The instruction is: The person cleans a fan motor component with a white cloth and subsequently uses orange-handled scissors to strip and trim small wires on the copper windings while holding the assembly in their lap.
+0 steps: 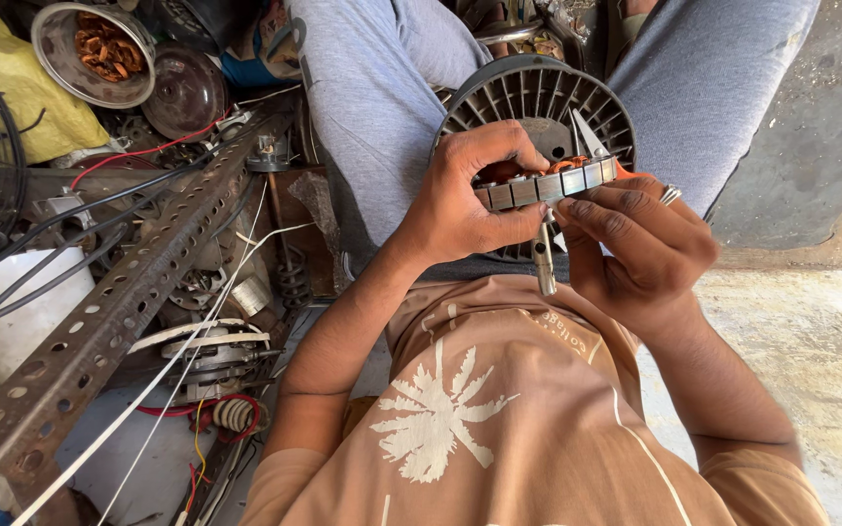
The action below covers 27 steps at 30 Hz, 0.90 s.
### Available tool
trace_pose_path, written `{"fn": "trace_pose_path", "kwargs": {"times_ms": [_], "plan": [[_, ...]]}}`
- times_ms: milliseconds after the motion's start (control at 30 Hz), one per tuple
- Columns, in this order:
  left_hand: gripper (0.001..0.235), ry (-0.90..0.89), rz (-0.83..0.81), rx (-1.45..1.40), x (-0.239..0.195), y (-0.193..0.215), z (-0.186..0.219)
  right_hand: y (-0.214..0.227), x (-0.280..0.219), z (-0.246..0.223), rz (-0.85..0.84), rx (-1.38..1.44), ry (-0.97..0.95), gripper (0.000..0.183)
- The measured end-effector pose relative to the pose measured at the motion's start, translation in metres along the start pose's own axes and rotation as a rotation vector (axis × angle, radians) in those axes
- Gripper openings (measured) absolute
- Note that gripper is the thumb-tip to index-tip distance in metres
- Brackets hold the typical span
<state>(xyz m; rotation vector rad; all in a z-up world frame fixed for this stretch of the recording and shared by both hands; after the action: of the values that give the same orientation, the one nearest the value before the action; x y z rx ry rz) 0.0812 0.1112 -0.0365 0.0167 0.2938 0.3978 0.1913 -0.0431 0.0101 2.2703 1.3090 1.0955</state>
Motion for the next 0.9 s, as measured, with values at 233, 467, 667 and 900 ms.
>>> {"fn": "trace_pose_path", "kwargs": {"times_ms": [233,467,667,900], "plan": [[0.024,0.003,-0.052,-0.041,-0.0013,0.0019,-0.0023,-0.0013,-0.0026,0.004,-0.054,-0.056,0.098,0.02],[0.024,-0.02,-0.059,-0.024,-0.0006,0.0034,-0.002,-0.0001,-0.0018,0.0042,-0.078,-0.049,0.088,0.022],[0.025,-0.039,-0.052,-0.03,-0.0016,0.003,-0.0033,0.0014,-0.0015,0.0049,-0.089,-0.062,0.102,0.022],[0.025,-0.075,-0.033,-0.017,-0.0035,0.0039,-0.001,-0.0017,-0.0012,0.0021,-0.075,-0.103,0.094,0.019]]}}
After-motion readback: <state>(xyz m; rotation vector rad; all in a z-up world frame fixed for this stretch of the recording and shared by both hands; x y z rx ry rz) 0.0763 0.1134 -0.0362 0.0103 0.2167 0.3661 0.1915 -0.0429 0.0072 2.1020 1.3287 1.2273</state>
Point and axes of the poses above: each hand's wrist, its own x-axis towards the middle knuckle, its own y-axis out of the back of the hand, z = x × y, the point moved 3 cm from there along x, towards the middle knuckle, and after that the axes turned 12 degrees about y, right-handed, at the moved point
